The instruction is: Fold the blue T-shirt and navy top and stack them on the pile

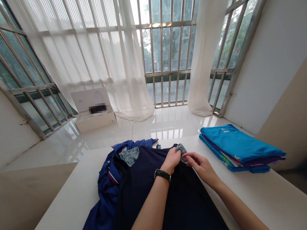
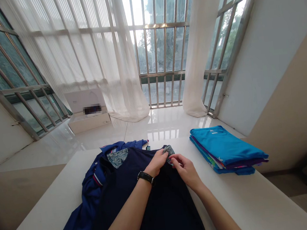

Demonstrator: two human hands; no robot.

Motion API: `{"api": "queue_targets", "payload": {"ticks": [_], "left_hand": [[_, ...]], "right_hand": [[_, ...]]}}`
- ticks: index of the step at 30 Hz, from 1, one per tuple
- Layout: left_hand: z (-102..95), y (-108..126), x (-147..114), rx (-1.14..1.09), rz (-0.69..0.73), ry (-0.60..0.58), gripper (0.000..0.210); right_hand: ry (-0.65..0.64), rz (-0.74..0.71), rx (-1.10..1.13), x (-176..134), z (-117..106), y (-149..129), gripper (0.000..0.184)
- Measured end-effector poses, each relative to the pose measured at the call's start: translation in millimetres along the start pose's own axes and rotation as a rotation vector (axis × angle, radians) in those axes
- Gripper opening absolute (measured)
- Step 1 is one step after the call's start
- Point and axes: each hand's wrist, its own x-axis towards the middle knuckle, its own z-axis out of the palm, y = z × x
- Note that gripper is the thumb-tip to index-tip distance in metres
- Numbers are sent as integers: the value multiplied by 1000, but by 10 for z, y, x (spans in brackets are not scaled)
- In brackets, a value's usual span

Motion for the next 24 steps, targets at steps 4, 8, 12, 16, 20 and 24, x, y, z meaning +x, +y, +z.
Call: {"api": "queue_targets", "payload": {"ticks": [4,8,12,16,20,24], "left_hand": [[8,11,21,114,52,51,27],[-33,66,-30,318,111,86,31],[-175,307,-145,497,213,100,46],[-453,686,-364,836,313,158,43],[-864,844,-678,1140,235,67,43],[-1354,668,-957,1269,53,-11,45]], "right_hand": [[134,-246,-405,1,9,152,38],[-35,-276,-704,-50,133,263,57],[-245,-124,-909,-68,227,230,72],[-301,-16,-1039,-56,248,124,77],[-313,14,-1096,-42,245,105,78],[-303,65,-1158,-23,188,148,76]]}}
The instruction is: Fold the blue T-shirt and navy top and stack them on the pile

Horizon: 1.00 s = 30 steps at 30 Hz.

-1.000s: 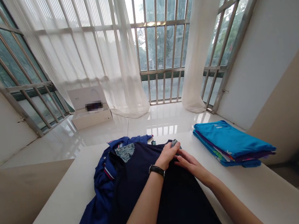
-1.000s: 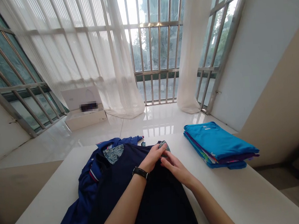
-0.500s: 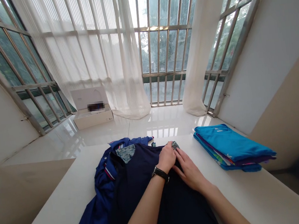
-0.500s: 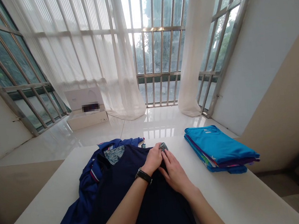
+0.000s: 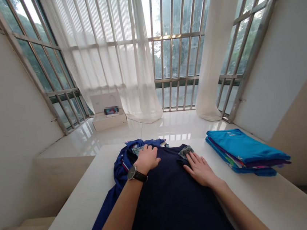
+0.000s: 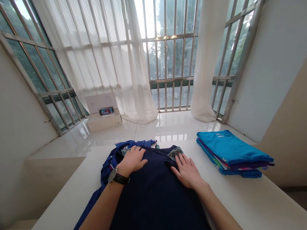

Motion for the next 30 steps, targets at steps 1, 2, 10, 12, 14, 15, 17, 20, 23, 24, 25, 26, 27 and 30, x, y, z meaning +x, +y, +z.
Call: {"api": "queue_targets", "payload": {"ticks": [1,2,10,12,14,15,17,20,23,24,25,26,27,30], "left_hand": [[35,-126,-57,6,-23,-6,44],[79,-240,-103,5,-39,-5,43],[524,-611,-195,-86,-72,126,36],[572,-632,-213,-100,-111,192,39],[573,-659,-247,-126,-175,243,41],[561,-672,-269,-142,-211,257,40],[524,-688,-312,-170,-279,256,38],[488,-678,-350,-174,-354,215,52],[505,-644,-345,-128,-391,193,63],[519,-634,-336,-102,-390,191,63],[535,-626,-326,-78,-387,193,62],[549,-620,-316,-60,-383,196,61],[561,-617,-306,-51,-382,199,59],[577,-621,-285,-72,-390,202,52]], "right_hand": [[-5,16,-14,3,0,34,76],[-7,32,-26,7,-1,73,77],[43,95,-18,104,48,381,80],[63,93,-9,137,89,414,80],[88,89,-6,156,134,435,78],[98,88,-7,160,154,445,78],[113,85,-7,163,189,462,77],[123,75,-4,163,222,488,77],[127,70,-3,164,237,504,76],[129,68,-1,162,238,506,76],[132,66,3,160,237,507,76],[135,63,8,156,234,506,76],[139,59,13,152,230,505,76],[146,53,13,139,213,497,75]]}}
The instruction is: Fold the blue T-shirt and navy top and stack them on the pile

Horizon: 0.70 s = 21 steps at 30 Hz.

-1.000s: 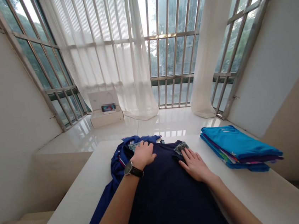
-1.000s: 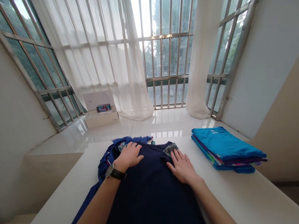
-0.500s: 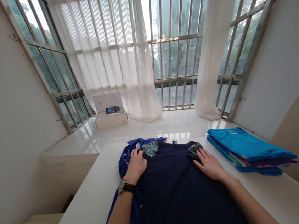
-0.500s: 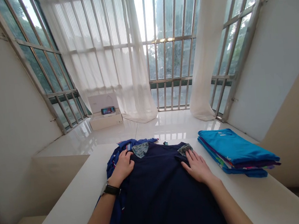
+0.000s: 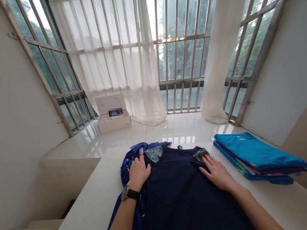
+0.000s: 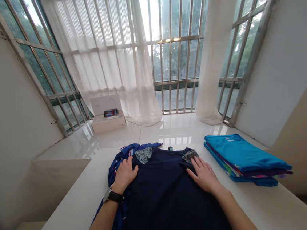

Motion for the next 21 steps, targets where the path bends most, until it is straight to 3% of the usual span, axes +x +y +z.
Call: {"api": "queue_targets", "payload": {"ticks": [10,15,21], "left_hand": [[35,-50,42,-60,21,-46,52],[71,-22,28,-43,4,13,49],[130,-67,91,-304,-19,154,47]], "right_hand": [[9,-11,13,1,8,19,75],[9,-14,9,0,19,24,75],[26,-26,16,-11,6,13,73]]}}
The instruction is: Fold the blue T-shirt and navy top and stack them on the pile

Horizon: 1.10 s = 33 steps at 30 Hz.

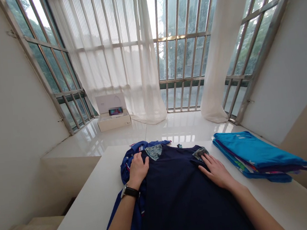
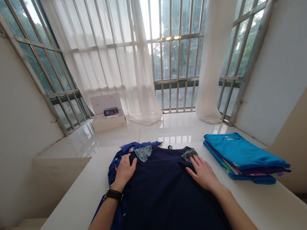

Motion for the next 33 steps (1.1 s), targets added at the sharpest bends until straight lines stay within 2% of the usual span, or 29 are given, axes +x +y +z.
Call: {"api": "queue_targets", "payload": {"ticks": [4,8,10,12,15,17,19,23,25,30,33], "left_hand": [[13,18,6,-182,16,132,47],[15,57,6,-274,44,183,57],[3,51,30,-339,14,187,64],[-27,25,67,-439,-109,123,74],[-94,-28,114,-605,-332,-74,83],[-124,-53,125,-670,-380,-161,79],[-123,-63,120,-631,-330,-167,69],[-51,-63,108,-385,-124,-78,54],[-19,-67,116,-359,-69,-50,50],[-14,-57,133,-381,-35,-45,50],[-28,-36,121,-366,3,-23,59]], "right_hand": [[6,-3,4,-4,3,1,73],[11,-8,11,-6,3,3,73],[1,-8,15,-7,-1,1,73],[-10,-2,18,-6,-8,-1,73],[-15,2,14,-7,-20,-6,73],[-22,0,6,-7,-27,-10,73],[-31,-2,-4,-7,-32,-14,73],[-29,2,-18,-9,-43,-26,71],[-30,7,-20,-11,-59,-38,71],[-52,10,-15,-22,-115,-68,70],[-56,13,-14,-21,-121,-68,70]]}}
